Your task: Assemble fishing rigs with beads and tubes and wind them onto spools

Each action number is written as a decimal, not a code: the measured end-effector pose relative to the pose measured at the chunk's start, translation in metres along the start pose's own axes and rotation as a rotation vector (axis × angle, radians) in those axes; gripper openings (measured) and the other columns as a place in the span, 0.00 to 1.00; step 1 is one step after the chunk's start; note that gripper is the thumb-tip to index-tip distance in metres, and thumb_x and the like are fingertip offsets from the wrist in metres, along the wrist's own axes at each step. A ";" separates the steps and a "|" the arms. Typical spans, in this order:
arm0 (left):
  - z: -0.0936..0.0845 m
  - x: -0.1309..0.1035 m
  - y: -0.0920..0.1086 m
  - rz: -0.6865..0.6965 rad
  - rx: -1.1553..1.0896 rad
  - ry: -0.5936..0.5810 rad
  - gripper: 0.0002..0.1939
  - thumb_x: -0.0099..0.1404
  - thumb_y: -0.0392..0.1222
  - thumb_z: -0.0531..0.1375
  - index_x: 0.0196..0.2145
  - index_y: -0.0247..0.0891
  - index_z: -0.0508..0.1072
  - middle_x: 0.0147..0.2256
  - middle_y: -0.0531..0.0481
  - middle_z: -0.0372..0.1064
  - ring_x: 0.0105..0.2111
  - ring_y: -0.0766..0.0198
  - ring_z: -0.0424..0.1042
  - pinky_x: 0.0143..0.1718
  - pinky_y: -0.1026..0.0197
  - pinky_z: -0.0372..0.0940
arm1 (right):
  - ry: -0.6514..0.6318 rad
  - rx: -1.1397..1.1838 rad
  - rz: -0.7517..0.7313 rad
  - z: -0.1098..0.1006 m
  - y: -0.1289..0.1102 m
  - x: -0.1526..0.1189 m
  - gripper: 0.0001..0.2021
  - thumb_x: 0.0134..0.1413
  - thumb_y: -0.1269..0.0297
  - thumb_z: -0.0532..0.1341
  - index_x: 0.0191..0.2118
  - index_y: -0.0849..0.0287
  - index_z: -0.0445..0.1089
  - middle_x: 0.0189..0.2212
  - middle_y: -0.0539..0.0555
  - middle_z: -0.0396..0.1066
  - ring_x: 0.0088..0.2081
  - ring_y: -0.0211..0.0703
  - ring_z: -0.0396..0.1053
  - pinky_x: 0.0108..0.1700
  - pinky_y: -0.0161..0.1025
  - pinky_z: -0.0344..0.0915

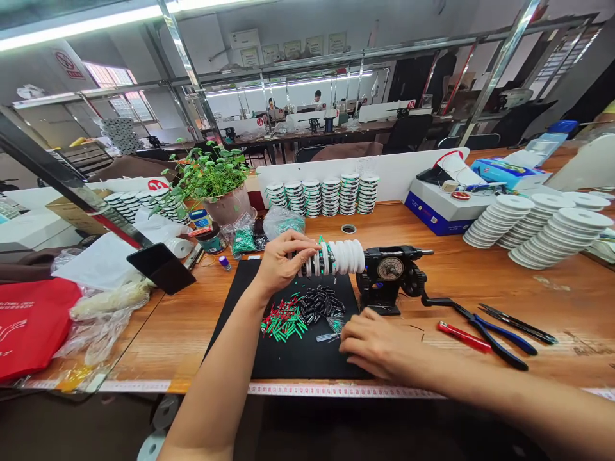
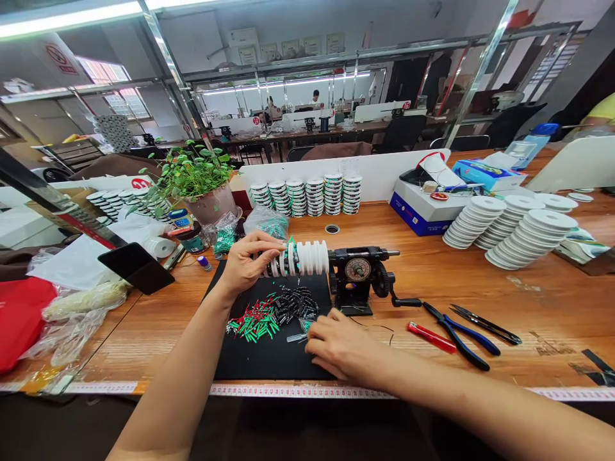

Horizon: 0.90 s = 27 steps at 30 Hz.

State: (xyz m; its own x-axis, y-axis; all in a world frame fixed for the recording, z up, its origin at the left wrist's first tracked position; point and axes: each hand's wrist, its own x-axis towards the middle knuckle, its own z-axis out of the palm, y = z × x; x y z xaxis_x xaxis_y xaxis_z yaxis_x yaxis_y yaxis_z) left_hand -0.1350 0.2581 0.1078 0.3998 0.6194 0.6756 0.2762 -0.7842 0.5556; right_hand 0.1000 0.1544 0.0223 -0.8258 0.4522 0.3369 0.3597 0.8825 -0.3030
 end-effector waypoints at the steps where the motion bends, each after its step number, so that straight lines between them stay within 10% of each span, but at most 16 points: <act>1: 0.000 0.000 -0.001 0.002 -0.004 -0.007 0.06 0.64 0.38 0.63 0.38 0.40 0.80 0.36 0.46 0.73 0.38 0.66 0.73 0.41 0.62 0.69 | 0.072 -0.023 -0.030 -0.014 0.003 0.006 0.03 0.63 0.70 0.58 0.38 0.61 0.69 0.35 0.54 0.69 0.36 0.42 0.63 0.42 0.41 0.52; 6: -0.002 0.000 -0.002 -0.008 -0.002 -0.038 0.07 0.65 0.40 0.62 0.36 0.40 0.80 0.36 0.46 0.72 0.38 0.65 0.73 0.40 0.61 0.70 | 0.471 -0.172 0.054 -0.087 0.026 0.055 0.05 0.65 0.69 0.58 0.39 0.62 0.71 0.35 0.55 0.69 0.39 0.44 0.64 0.43 0.42 0.53; 15: -0.002 0.000 -0.002 -0.027 0.033 -0.030 0.11 0.69 0.43 0.58 0.36 0.41 0.81 0.36 0.46 0.73 0.38 0.67 0.72 0.41 0.63 0.68 | 0.077 -0.227 0.255 -0.115 0.033 0.102 0.05 0.60 0.67 0.65 0.35 0.63 0.72 0.32 0.54 0.68 0.35 0.42 0.64 0.36 0.38 0.54; 20: -0.001 0.005 0.000 -0.010 0.080 0.003 0.15 0.69 0.47 0.57 0.34 0.39 0.81 0.34 0.46 0.73 0.35 0.66 0.72 0.40 0.63 0.68 | -0.134 -0.574 0.042 -0.128 0.023 0.116 0.08 0.65 0.75 0.56 0.35 0.68 0.71 0.30 0.57 0.66 0.33 0.45 0.61 0.34 0.41 0.53; 27: -0.002 0.005 -0.002 0.015 0.071 0.005 0.15 0.70 0.46 0.55 0.38 0.37 0.79 0.35 0.46 0.73 0.37 0.66 0.72 0.40 0.63 0.66 | 0.428 -0.313 -0.073 -0.111 -0.012 0.063 0.12 0.69 0.70 0.52 0.34 0.67 0.68 0.31 0.57 0.65 0.34 0.44 0.60 0.36 0.39 0.57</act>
State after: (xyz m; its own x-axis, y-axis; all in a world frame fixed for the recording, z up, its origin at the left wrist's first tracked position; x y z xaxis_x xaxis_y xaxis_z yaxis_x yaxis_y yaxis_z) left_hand -0.1354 0.2630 0.1107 0.3997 0.6079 0.6861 0.3316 -0.7937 0.5100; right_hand 0.0919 0.1868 0.1461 -0.6259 0.3426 0.7006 0.4741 0.8804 -0.0070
